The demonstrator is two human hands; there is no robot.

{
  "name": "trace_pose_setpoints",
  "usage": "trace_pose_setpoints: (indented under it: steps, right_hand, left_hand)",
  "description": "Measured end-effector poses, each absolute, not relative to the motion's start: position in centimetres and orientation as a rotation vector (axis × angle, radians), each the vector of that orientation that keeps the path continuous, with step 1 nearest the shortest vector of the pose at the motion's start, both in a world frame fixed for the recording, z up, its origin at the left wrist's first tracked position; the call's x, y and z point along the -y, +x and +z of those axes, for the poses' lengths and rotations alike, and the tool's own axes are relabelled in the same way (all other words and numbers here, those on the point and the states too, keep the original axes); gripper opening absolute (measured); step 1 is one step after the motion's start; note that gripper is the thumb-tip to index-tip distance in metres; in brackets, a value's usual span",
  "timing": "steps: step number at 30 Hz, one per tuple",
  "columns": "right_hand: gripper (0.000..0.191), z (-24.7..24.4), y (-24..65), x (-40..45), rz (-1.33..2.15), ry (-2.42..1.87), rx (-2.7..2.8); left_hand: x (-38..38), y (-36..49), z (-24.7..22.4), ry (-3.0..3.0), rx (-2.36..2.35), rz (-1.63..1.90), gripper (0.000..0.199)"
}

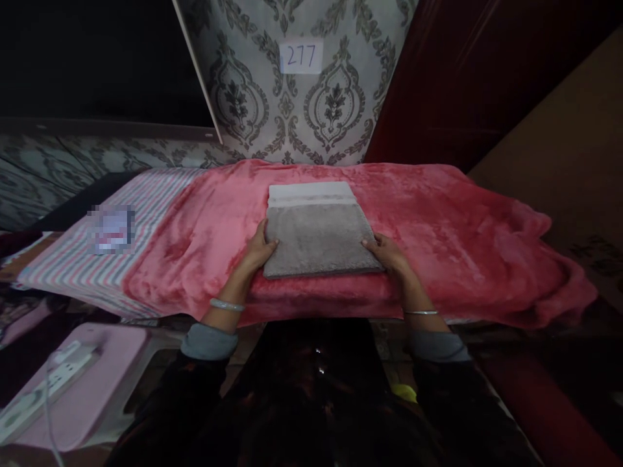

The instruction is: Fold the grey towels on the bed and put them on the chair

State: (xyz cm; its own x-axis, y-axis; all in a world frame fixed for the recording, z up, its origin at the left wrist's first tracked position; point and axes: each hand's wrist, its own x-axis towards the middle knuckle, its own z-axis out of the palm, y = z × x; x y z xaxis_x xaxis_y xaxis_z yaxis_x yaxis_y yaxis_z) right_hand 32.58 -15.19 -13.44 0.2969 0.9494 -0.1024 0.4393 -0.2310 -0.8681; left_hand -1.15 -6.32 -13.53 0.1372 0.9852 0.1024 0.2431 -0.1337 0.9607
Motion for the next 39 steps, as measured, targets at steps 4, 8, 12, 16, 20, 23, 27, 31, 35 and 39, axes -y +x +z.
trace_pose_setpoints:
  steps: [4, 8, 12, 16, 20, 23, 27, 31, 35, 39]
  right_hand:
    - [0.039, -13.2, 33.0, 15.8, 0.604, -2.015, 1.331]
    - [0.055, -11.5, 32.7, 15.9, 0.266, -2.137, 1.419]
    - [0.064, -10.2, 29.4, 15.0, -0.011, -1.996, 1.715]
    - [0.063, -11.4, 25.6, 14.4, -0.002, -2.039, 2.01]
    - [0.061, -13.2, 25.0, 14.7, 0.019, -2.053, 2.076]
    - [0.061, -13.5, 25.5, 15.0, -0.011, -2.039, 2.074]
    - [0.06, -13.7, 26.0, 15.8, -0.032, -2.028, 2.058]
    - [0.059, -14.5, 26.5, 17.4, -0.057, -2.04, 2.04]
    - [0.058, -15.5, 27.6, 19.2, -0.04, -2.044, 2.036]
    - [0.055, -14.7, 28.0, 19.2, 0.001, -2.033, 2.061]
  left_hand:
    - [6.1, -1.6, -12.6, 1.766, -1.426, 0.93, 0.082]
    - [6.1, -1.4, -10.3, 1.984, -1.585, 0.886, 0.061]
    - [7.9, 2.2, -9.5, 2.322, -1.41, 0.828, 0.056]
    - [10.3, 5.4, -11.1, 2.428, -1.274, 0.603, 0.06]
    - [10.9, 5.3, -12.0, 2.438, -1.269, 0.524, 0.063]
    - [10.5, 4.6, -11.9, 2.398, -1.264, 0.546, 0.063]
    - [10.3, 3.4, -12.2, 2.238, -1.254, 0.698, 0.063]
    - [10.7, 1.1, -12.5, 2.211, -1.293, 0.716, 0.061]
    - [12.1, -1.3, -12.7, 2.173, -1.245, 0.778, 0.053]
    - [13.9, -2.7, -12.8, 2.137, -1.204, 0.837, 0.045]
